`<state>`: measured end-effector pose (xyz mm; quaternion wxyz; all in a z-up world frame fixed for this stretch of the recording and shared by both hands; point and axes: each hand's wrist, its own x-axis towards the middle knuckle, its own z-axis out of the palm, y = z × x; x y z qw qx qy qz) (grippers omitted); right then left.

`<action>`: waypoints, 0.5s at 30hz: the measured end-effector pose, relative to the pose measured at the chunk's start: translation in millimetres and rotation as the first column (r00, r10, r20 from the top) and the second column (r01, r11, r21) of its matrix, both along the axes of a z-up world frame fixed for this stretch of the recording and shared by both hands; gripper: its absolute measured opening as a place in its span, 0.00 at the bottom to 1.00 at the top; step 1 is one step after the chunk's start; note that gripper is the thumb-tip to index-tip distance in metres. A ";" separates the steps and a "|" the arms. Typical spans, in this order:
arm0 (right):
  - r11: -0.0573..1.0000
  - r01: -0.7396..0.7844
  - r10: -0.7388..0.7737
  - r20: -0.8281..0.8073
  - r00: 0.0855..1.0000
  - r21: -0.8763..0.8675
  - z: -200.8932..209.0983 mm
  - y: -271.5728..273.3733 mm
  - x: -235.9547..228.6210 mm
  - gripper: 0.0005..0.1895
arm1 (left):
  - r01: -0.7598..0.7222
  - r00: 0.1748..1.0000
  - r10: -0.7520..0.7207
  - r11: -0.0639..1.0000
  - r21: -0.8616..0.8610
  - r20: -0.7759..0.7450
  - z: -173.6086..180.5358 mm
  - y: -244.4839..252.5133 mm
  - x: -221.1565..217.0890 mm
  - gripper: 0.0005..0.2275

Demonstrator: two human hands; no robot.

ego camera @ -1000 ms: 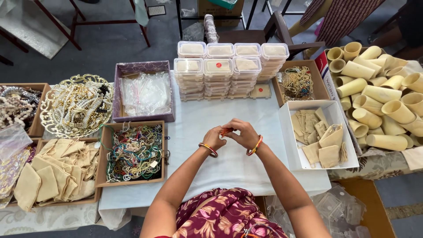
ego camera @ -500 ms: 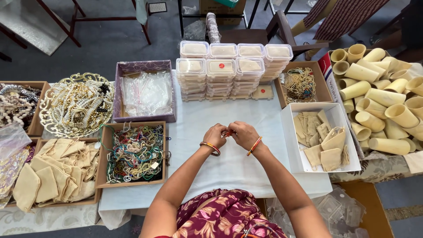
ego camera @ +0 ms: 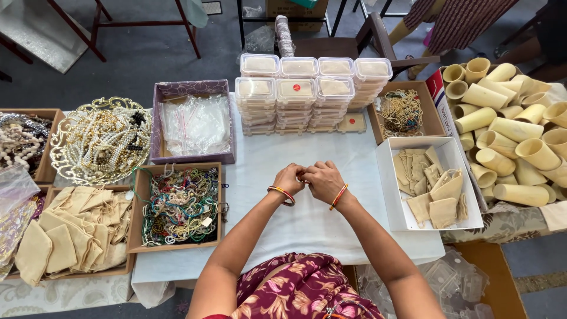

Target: The person repeatedly picks up small jewelry items, places them into small beige cloth pouches, folds the pouches, and then places the pouches into clear plastic containers. The person stacks the filled containers on the table.

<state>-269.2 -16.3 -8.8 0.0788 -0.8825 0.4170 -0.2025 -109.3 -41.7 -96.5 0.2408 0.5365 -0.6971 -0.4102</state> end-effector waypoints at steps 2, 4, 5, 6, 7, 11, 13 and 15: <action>1.000 0.028 -0.030 -0.229 0.973 -0.011 16.2 5.2 5.6 0.13 | -0.021 1.000 0.022 0.999 0.045 -0.010 -0.6 1.0 2.2 0.16; 0.998 0.032 -0.014 -0.292 0.956 0.056 7.6 6.6 3.5 0.14 | -0.029 0.999 0.029 0.999 0.022 -0.021 -6.7 2.6 2.3 0.17; 0.992 0.038 0.008 -0.353 0.935 0.124 3.1 7.8 2.8 0.16 | -0.038 0.999 0.038 0.999 -0.001 -0.033 -9.9 4.1 2.7 0.17; 0.992 0.038 0.008 -0.354 0.935 0.122 -2.7 7.6 -0.8 0.16 | -0.039 0.999 0.039 0.999 -0.002 -0.033 -8.4 4.2 2.7 0.17; 0.984 0.029 0.019 -0.267 0.963 0.176 -8.3 7.3 -4.2 0.14 | -0.033 0.999 0.032 0.999 -0.003 -0.028 -6.8 4.5 3.0 0.18; 0.997 0.032 -0.041 0.127 0.991 0.072 -4.0 12.4 -7.8 0.08 | -0.046 0.998 0.047 0.999 0.024 -0.041 3.1 5.2 5.7 0.17; 0.995 0.027 -0.035 0.078 0.996 0.099 -3.0 13.4 -6.5 0.11 | -0.034 0.997 0.036 0.999 0.032 -0.075 12.0 7.6 7.6 0.16; 0.992 0.028 -0.033 0.032 0.999 0.121 -4.8 14.8 -6.5 0.13 | -0.015 0.994 0.019 0.999 0.035 -0.106 13.1 7.0 8.7 0.16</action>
